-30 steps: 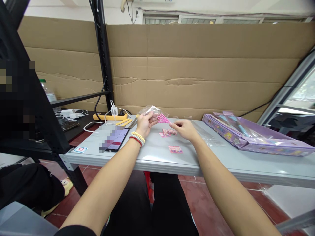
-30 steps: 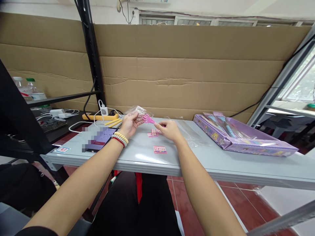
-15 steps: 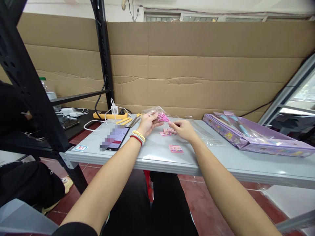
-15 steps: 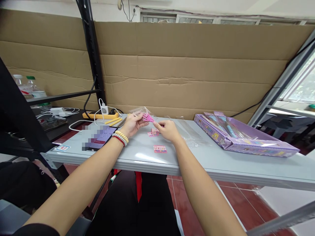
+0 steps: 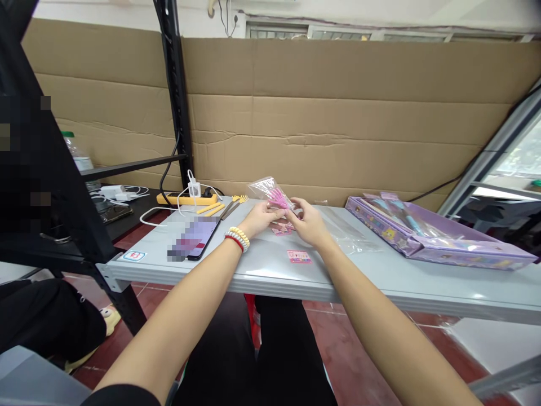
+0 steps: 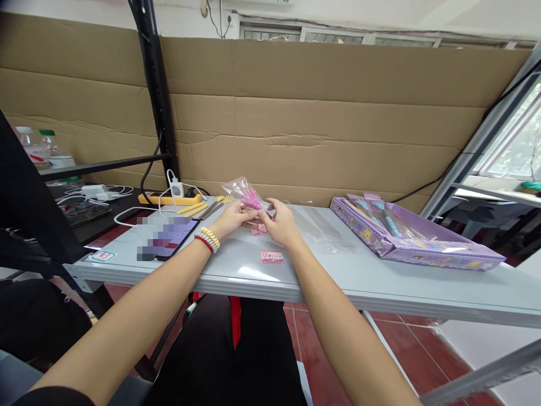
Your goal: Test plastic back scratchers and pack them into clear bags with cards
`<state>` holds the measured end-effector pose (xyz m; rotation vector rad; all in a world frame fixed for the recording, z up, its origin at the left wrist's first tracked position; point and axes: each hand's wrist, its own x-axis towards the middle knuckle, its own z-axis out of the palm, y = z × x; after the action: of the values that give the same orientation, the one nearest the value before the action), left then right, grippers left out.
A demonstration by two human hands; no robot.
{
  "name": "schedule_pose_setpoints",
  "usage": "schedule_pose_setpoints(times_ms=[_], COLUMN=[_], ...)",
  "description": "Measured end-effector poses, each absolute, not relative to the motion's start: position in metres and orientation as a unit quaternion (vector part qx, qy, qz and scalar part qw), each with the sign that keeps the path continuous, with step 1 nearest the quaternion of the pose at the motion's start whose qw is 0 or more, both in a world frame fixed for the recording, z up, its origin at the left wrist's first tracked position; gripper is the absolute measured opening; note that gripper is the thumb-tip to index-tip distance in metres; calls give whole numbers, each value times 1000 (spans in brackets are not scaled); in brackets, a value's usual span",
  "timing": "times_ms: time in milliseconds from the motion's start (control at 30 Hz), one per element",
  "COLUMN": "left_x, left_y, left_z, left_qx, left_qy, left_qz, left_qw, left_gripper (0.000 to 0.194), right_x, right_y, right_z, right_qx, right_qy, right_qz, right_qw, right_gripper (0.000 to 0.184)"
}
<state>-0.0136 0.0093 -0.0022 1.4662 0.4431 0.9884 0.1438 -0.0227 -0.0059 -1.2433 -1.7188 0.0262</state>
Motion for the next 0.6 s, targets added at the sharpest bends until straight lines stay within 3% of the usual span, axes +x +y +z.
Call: schedule_pose_setpoints(times_ms=[67,233,467,600], left_x=[-16,-15,-26,-25], left_y=[9,10,17,14], left_z=[-1,2,14,13], left_qx=[630,563,404,415], left_qy=[182,190,194,198], left_qz=[431,504,658,639], left_qw=[620,627,605,617], left_gripper=[35,35,25,24], right_x=[143,139,150,149], right_y=[-23,-27,-28,-29], right_z=[-5,-2,3,3], right_qx=[-500,-497,-563,-564], right_qy=[-724,-748,-712,-688], right_qz=[2,8,74,65], right_qw=[475,440,412,452], right_gripper=[35,29,45,47])
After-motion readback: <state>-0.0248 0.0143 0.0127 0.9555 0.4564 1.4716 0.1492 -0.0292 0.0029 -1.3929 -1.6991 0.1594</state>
